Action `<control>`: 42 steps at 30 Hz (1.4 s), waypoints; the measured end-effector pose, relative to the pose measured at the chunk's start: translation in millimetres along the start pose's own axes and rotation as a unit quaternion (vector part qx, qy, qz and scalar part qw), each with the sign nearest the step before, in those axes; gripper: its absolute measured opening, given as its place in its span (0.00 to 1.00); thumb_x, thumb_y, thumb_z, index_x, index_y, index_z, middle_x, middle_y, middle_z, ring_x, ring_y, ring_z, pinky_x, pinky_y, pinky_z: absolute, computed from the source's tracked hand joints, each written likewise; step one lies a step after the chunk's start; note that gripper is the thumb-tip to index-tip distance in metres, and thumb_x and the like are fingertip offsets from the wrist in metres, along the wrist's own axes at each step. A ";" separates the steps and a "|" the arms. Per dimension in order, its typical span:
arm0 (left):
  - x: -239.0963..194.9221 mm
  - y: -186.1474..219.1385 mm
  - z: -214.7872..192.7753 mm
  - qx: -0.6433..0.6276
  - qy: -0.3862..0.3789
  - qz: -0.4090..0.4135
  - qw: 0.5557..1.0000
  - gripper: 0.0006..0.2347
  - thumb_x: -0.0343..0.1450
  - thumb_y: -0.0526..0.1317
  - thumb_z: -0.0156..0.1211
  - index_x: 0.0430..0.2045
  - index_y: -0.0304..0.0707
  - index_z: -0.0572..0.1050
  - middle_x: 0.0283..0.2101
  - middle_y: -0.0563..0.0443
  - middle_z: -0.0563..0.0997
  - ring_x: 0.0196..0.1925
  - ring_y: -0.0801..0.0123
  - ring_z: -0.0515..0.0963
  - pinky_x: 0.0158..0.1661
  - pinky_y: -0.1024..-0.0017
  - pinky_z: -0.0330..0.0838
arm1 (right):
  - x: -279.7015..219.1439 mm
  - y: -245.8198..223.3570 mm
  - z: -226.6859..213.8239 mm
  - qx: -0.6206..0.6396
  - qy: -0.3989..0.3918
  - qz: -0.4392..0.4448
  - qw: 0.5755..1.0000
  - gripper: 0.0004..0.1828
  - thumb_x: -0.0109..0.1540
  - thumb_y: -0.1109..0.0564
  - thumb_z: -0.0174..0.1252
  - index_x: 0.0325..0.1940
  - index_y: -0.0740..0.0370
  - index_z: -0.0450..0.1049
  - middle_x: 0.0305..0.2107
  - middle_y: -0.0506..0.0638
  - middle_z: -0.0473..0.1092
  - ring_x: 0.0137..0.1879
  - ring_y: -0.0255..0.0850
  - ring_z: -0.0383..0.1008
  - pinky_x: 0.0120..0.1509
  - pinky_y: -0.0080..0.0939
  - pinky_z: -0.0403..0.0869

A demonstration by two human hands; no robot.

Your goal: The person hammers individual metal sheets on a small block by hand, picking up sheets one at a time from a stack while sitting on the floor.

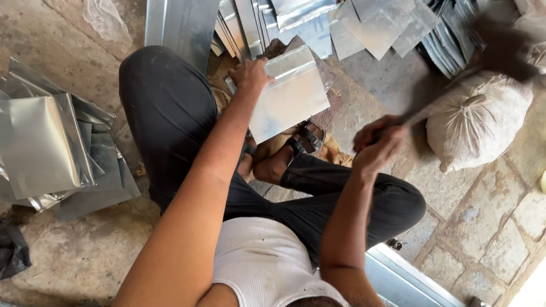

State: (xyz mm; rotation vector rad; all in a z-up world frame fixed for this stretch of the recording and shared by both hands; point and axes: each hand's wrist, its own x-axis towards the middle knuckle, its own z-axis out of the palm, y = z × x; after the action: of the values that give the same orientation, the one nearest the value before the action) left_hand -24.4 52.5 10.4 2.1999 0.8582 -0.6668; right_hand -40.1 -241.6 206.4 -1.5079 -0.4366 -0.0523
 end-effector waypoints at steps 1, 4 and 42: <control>-1.0 -0.9 1.2 0.008 0.004 0.003 1.000 0.36 0.65 0.61 0.69 0.70 0.71 0.61 0.69 0.45 0.69 0.69 0.45 0.69 0.68 0.39 0.57 | 3.8 2.4 -2.4 0.021 0.012 -0.038 0.999 0.24 0.72 0.33 0.42 0.34 0.52 0.64 0.15 0.41 0.57 0.15 0.28 0.52 0.16 0.34 0.56; 0.4 -2.5 0.9 0.022 0.014 0.009 1.000 0.36 0.64 0.62 0.69 0.69 0.69 0.61 0.68 0.43 0.68 0.67 0.44 0.69 0.66 0.38 0.56 | -5.1 74.4 -19.9 0.019 0.024 -0.105 0.994 0.28 0.70 0.30 0.42 0.35 0.54 0.66 0.15 0.42 0.56 0.16 0.29 0.51 0.19 0.33 0.55; -8.9 2.9 -7.8 0.016 0.034 0.004 0.999 0.35 0.63 0.61 0.68 0.66 0.68 0.61 0.64 0.43 0.70 0.64 0.44 0.70 0.62 0.39 0.58 | -19.5 133.7 -2.3 -0.284 -0.039 0.366 0.885 0.22 0.73 0.41 0.39 0.33 0.53 0.68 0.17 0.39 0.60 0.19 0.28 0.55 0.18 0.31 0.57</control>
State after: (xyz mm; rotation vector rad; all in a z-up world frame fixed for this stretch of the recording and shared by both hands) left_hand -26.5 53.2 22.3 2.2635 0.8789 -0.6099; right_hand -17.4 -238.0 73.3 -2.1791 0.1329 0.5194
